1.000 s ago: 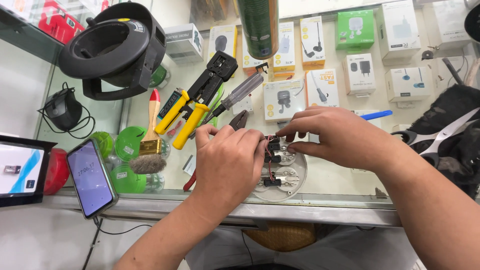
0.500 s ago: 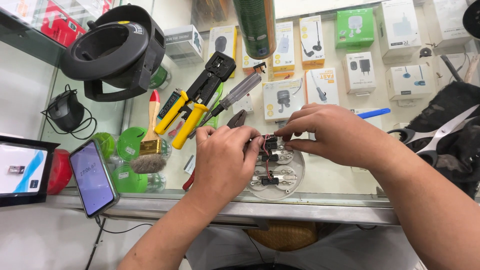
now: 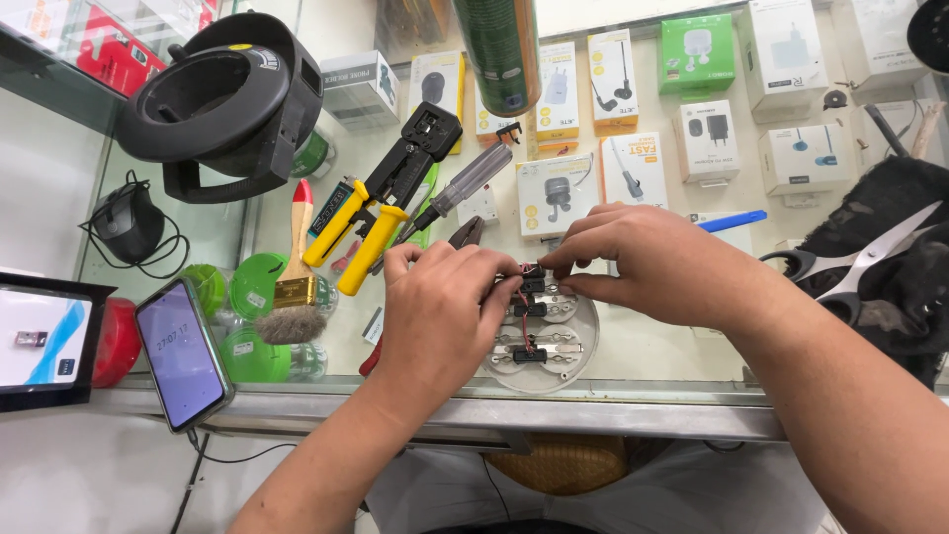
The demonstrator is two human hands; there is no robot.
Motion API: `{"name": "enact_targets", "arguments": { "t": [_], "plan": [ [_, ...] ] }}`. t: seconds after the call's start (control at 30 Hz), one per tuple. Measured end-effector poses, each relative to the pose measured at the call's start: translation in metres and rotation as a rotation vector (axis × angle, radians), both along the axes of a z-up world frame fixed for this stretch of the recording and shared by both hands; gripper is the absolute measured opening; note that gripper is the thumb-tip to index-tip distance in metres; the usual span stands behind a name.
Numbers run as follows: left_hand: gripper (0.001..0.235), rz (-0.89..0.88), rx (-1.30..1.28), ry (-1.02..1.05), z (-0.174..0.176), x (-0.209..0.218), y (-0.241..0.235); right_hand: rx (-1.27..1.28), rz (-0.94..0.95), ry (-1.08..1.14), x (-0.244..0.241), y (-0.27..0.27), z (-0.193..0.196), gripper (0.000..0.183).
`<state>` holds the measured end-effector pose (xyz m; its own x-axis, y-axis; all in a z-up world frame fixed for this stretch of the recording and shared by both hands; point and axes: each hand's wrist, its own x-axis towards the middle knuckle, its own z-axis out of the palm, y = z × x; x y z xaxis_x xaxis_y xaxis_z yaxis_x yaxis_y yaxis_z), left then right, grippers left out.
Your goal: The person works on a disassembled circular electronic device, likely a ceiling fan controller, on a glass counter. They use pliers to strip and cut wires, then connect and secure the wires to the internal components of the device.
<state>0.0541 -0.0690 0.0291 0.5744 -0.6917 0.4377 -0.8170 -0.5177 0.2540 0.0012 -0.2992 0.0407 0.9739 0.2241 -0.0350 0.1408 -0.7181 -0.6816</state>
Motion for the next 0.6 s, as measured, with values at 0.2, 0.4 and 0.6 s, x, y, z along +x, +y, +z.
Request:
{"name": "enact_targets", "arguments": {
  "t": [0.2,0.4,0.6],
  "plan": [
    [0.008,0.013,0.013,0.23,-0.0027,0.005,-0.0035,-0.003,-0.006,0.034,-0.0015,0.0015,0.0024,0.014],
    [0.006,0.015,0.109,0.189,0.0047,0.003,-0.009,0.029,-0.04,0.087,0.0008,0.0041,0.0006,0.017],
    [0.006,0.012,0.135,0.151,0.0018,0.0042,-0.0086,-0.066,-0.012,0.018,0.0006,0.0044,-0.0021,0.012]
  ]
}}
